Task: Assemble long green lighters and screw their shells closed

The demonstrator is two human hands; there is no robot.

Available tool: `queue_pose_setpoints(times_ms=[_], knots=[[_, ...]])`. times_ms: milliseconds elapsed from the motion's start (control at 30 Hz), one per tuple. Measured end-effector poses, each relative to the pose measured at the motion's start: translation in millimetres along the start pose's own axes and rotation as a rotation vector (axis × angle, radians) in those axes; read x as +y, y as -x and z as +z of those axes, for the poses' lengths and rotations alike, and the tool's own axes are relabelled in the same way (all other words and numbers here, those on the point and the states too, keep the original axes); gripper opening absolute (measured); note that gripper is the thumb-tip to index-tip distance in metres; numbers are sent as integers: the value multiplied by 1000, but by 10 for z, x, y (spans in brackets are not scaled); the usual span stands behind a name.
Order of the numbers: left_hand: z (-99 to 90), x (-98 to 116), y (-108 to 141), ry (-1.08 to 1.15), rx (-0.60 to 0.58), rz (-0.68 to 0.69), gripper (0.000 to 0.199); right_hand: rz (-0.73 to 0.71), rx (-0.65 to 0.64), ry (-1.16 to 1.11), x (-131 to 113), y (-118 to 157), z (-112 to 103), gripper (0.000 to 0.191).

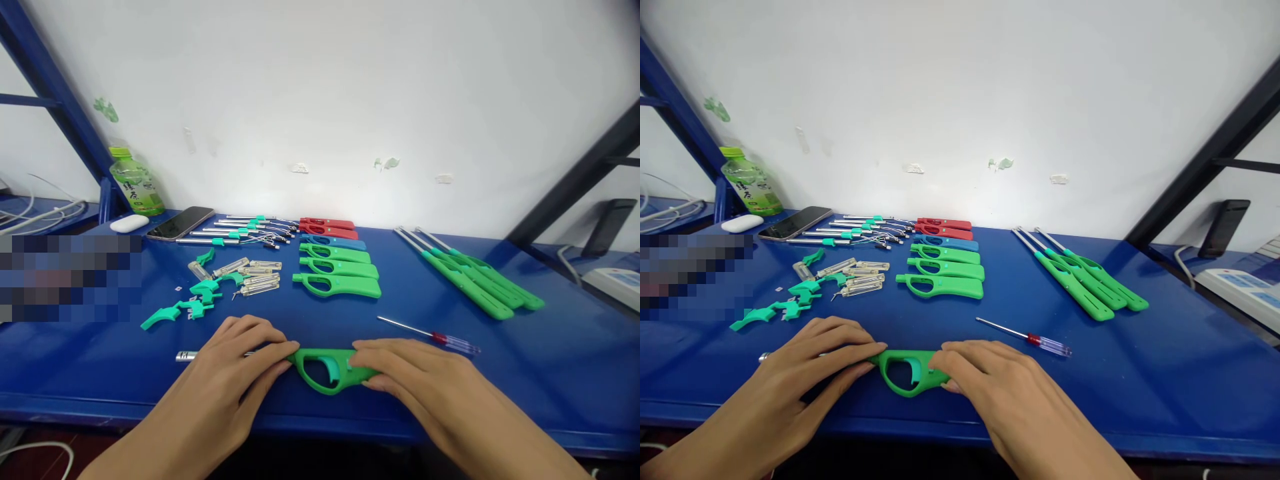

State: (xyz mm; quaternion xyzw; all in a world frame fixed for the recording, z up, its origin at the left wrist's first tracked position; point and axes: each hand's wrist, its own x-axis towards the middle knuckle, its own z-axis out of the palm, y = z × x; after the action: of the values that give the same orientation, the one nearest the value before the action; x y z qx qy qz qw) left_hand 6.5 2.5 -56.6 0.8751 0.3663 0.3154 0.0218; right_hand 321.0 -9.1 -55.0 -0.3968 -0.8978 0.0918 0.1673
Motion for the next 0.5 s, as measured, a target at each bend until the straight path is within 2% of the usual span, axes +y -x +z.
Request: queue_pose_setpoints(times_ms=[200, 333, 433, 500], knots=[[18, 1, 8, 28, -4, -13, 26, -26, 19, 32, -66, -23, 5, 55], [38, -1, 28, 28, -10, -2, 30, -68, 70, 52, -152, -64, -19, 62], [22, -3, 65, -8, -50, 2, 34, -69, 111, 41, -168, -49, 1, 63], [-15, -12, 105, -74, -79, -30, 32, -34, 127, 22, -145, -10, 39, 57]])
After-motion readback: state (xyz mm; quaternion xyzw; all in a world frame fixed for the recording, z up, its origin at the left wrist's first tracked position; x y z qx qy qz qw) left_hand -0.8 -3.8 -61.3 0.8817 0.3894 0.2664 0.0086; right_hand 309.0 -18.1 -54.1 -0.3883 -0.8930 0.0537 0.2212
